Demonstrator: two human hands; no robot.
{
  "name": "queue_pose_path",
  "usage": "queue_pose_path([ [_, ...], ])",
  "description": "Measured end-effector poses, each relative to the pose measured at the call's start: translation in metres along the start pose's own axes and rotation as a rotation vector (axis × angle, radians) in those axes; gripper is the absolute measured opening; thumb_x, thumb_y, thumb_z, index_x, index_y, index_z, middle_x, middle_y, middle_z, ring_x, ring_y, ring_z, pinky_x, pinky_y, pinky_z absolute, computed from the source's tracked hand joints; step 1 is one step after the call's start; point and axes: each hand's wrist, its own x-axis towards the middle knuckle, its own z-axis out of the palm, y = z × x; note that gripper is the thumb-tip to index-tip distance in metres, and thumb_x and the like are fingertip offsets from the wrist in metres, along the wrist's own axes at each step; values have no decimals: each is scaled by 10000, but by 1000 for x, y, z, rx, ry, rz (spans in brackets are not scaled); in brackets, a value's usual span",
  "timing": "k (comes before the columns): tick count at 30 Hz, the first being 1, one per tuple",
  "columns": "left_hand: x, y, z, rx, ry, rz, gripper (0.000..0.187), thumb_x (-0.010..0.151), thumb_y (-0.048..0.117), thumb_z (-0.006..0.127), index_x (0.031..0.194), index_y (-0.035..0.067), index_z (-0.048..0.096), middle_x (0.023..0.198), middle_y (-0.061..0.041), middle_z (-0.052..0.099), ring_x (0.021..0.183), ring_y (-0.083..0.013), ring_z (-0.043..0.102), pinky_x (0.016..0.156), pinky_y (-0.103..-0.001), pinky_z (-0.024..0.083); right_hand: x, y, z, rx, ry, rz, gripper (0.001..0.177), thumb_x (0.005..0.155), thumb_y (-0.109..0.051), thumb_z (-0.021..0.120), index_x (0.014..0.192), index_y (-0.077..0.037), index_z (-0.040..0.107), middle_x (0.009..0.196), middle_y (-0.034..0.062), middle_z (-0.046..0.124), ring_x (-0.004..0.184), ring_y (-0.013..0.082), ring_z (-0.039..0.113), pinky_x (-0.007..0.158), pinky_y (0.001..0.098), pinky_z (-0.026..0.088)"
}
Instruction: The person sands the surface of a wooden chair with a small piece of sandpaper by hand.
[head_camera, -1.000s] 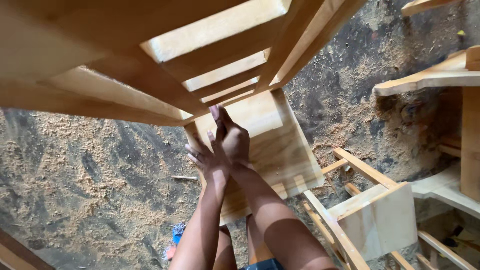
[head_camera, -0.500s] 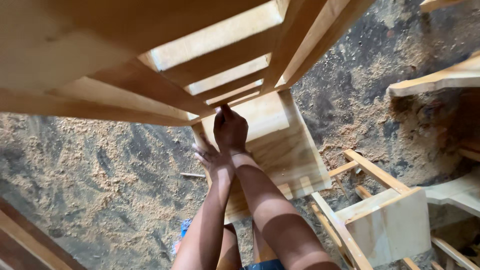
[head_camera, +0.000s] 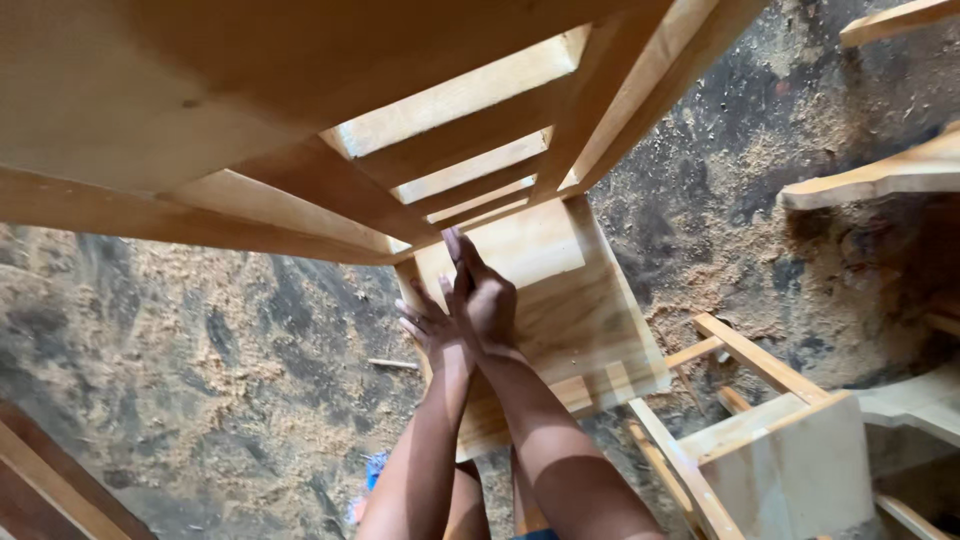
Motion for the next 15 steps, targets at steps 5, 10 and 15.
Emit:
queue_pose_path([
  [5,-6,-19,-27,-93,-477,185,803,993,232,466,1628,-13,40,1598,-464,86,1356,-774,180,1112,-778,154,16,30,24,-340,-122,537,260,1044,-249,600,1230,-129,736,837,221,731,660,318,693,609,409,547],
  [10,6,-15,-23,-264,-76,127,771,1022,295,472,1634,-20,127,1610,-424,59,1385,-750,144,1133,-803,186,6,11,1,-181,-102,283,296,1107,-190,569,1379,-110,653,1070,237,758,970,270,728,825,373,574],
  [15,39,-42,-100,-405,-543,81,675,961,390,576,1493,50,338,1625,-370,203,1426,-630,302,1126,-719,304,15,35,13,89,-54,435,304,1080,-181,606,1364,-83,651,1252,187,768,1130,249,733,959,339,565],
])
